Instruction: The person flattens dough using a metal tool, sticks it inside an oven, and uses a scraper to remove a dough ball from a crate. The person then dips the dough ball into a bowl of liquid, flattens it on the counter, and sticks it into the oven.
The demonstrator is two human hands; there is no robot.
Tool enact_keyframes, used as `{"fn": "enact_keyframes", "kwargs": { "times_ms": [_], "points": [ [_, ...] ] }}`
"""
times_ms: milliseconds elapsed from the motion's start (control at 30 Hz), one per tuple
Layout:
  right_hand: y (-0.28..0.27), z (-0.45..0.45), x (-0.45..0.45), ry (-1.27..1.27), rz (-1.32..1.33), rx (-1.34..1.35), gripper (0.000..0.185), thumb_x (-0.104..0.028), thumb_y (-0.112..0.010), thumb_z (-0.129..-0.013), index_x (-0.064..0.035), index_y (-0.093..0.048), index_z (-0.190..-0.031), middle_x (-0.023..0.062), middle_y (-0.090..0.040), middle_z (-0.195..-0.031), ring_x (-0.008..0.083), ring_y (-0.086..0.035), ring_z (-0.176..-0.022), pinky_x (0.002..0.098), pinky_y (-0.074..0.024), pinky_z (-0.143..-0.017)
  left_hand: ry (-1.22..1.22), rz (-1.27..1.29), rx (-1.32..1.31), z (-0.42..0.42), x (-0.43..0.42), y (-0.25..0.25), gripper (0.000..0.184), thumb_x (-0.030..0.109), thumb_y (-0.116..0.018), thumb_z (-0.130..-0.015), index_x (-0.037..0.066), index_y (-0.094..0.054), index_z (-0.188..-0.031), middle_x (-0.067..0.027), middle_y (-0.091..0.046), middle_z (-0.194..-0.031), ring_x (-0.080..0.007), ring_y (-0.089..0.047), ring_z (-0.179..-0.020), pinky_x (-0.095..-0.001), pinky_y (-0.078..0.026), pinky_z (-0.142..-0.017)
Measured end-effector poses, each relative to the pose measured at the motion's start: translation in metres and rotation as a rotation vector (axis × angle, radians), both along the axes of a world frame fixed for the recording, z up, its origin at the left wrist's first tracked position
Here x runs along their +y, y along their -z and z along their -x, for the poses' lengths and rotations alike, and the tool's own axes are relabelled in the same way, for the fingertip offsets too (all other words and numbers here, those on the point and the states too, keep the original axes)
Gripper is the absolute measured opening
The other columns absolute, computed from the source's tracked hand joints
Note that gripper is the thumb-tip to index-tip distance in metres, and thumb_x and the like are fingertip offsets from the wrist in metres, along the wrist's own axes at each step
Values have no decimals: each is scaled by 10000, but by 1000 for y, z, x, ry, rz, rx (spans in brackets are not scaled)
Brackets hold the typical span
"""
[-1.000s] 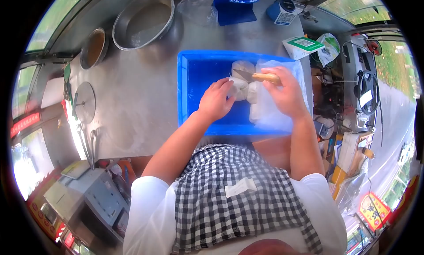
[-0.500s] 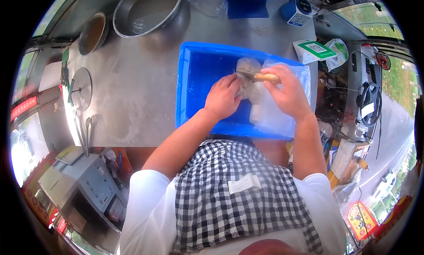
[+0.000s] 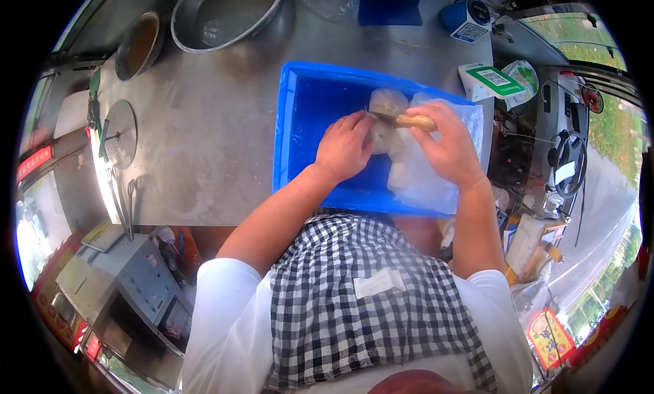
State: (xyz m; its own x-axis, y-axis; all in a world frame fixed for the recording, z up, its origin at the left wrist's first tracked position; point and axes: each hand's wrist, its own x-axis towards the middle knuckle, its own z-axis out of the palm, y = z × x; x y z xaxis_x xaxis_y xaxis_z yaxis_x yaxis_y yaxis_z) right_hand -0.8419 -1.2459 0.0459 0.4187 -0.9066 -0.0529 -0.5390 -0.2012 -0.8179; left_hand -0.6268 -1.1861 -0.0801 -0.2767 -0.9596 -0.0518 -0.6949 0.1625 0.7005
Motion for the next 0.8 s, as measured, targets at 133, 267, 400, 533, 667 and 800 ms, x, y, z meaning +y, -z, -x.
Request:
{"fn": "enact_keyframes", "kwargs": {
  "times_ms": [133, 267, 400, 533, 667, 800],
  "points": [
    [0, -2, 1, -10, 10, 22, 248, 13, -698, -912, -25, -682, -1157, 131, -668, -1092, 299, -675, -990, 354, -554, -850, 0, 1, 10, -1, 1, 3, 532, 168, -742, -852, 23, -614, -1347, -193, -618, -1390, -381, -596, -1261, -467, -483, -1075],
    [4, -2, 1, -36, 54, 48, 256, 10, -705, -901, -27, -681, -1153, 140, -669, -1101, 326, -668, -1001, 376, -547, -871, 5, -4, 20, -3, 1, 3, 517, 167, -742, -852, 25, -620, -1334, -182, -627, -1373, -375, -602, -1246, -468, -486, -1066],
    [5, -3, 1, -31, 48, 61, 244, -16, -714, -899, -38, -687, -1141, 138, -675, -1080, 344, -661, -1007, 384, -536, -884, 8, -5, 22, -3, 1, 2, 506, 168, -742, -853, 25, -625, -1325, -179, -630, -1364, -374, -604, -1240, -465, -487, -1062],
    [8, -5, 1, -41, 65, 88, 225, -44, -717, -908, -49, -692, -1131, 138, -692, -1070, 346, -667, -1011, 384, -537, -873, 8, 0, 24, -3, 2, 2, 494, 174, -741, -857, 24, -631, -1315, -177, -632, -1359, -373, -605, -1235, -463, -487, -1058],
    [16, -4, -1, -43, 61, 95, 218, -59, -719, -912, -49, -693, -1128, 142, -710, -1073, 354, -680, -986, 392, -545, -841, -5, -8, 48, -4, 2, 3, 493, 169, -749, -853, 21, -633, -1309, -177, -637, -1346, -375, -612, -1218, -463, -489, -1055],
    [20, -11, -4, -42, 40, 85, 215, -76, -726, -911, -46, -696, -1122, 147, -718, -1053, 357, -689, -957, 398, -552, -813, -18, -9, 75, -5, 3, 4, 484, 162, -758, -851, 20, -635, -1297, -178, -643, -1327, -381, -619, -1198, -460, -492, -1050]
  ]
}}
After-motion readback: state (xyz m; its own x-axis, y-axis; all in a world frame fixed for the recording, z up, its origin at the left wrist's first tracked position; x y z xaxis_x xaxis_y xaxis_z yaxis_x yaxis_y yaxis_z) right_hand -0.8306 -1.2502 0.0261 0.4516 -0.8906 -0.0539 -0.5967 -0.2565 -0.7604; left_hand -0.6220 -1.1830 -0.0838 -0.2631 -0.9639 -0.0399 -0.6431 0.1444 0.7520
